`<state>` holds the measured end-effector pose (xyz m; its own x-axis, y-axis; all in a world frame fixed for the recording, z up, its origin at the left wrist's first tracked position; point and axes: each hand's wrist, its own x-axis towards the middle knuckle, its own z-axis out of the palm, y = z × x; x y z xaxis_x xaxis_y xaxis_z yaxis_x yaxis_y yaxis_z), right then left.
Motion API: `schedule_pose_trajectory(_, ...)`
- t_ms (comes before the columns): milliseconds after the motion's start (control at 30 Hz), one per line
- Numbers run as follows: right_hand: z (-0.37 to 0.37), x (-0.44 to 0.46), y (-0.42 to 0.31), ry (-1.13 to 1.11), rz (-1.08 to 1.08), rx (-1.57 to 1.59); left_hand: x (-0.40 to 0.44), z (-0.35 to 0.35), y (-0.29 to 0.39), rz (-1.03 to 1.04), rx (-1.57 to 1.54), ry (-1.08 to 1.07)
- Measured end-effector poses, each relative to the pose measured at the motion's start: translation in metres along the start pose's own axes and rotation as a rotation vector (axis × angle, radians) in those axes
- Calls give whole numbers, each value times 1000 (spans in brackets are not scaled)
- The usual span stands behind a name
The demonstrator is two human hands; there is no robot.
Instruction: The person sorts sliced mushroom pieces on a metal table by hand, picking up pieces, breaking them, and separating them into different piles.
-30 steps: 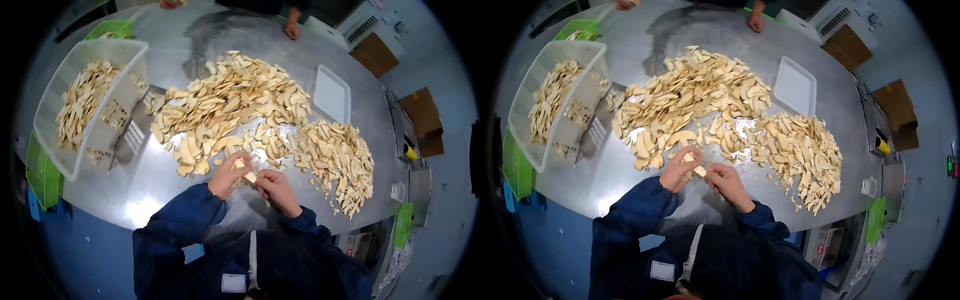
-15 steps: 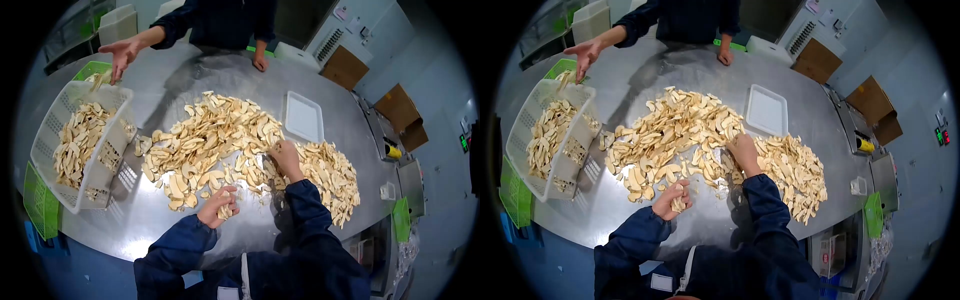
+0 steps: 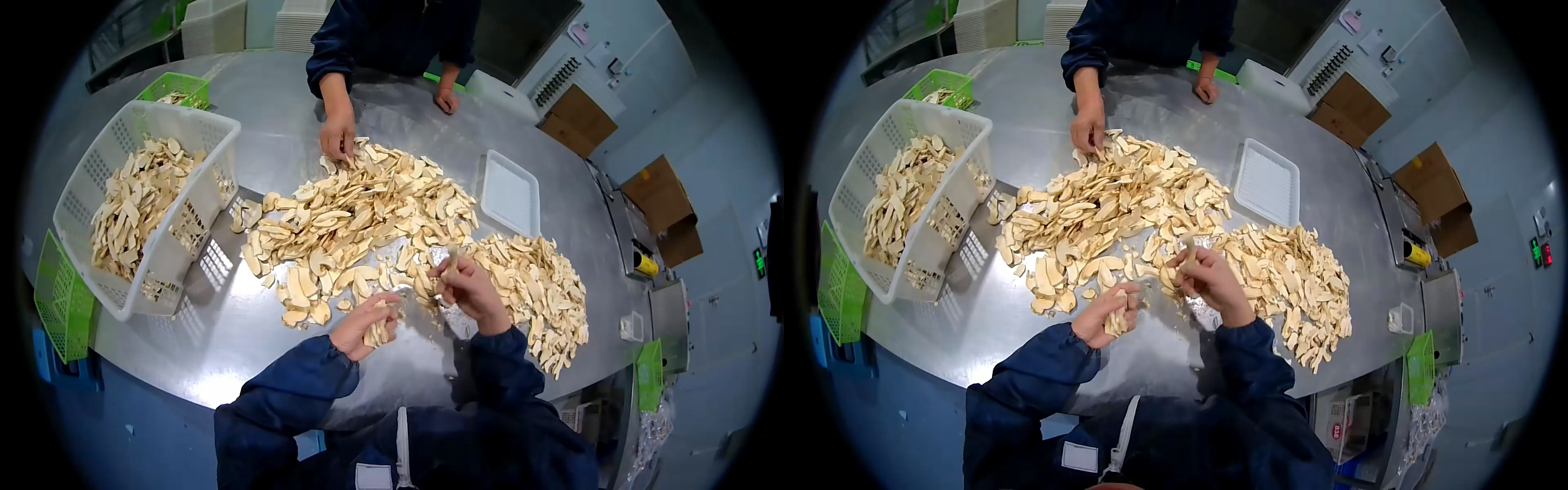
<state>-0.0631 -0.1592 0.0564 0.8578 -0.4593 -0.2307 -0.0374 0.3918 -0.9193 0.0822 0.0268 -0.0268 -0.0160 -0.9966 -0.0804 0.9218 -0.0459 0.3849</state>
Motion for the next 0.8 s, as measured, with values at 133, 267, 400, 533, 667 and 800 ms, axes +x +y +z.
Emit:
schedule_pose_trajectory(133,49,-18,5,2,-157,-777,1,-1,-2,-217,-189,-59)
schedule_pose_trajectory(267,61,-20,12,-78,-515,-1170,-2,3,-1,-270,-141,-16)
schedule_pose_trajectory(400,52,-15,13,-312,-629,-1222,-4,5,1,-254,-123,-15)
schedule_pose_trajectory(533,29,-4,-7,-21,-419,-1158,-4,9,2,-183,-20,-2)
schedule_pose_trajectory(667,-37,52,-12,367,-319,-1216,-3,10,2,-168,-38,-51)
schedule_pose_trajectory(800,-46,83,0,399,-434,-1478,-3,7,1,-98,-47,-105)
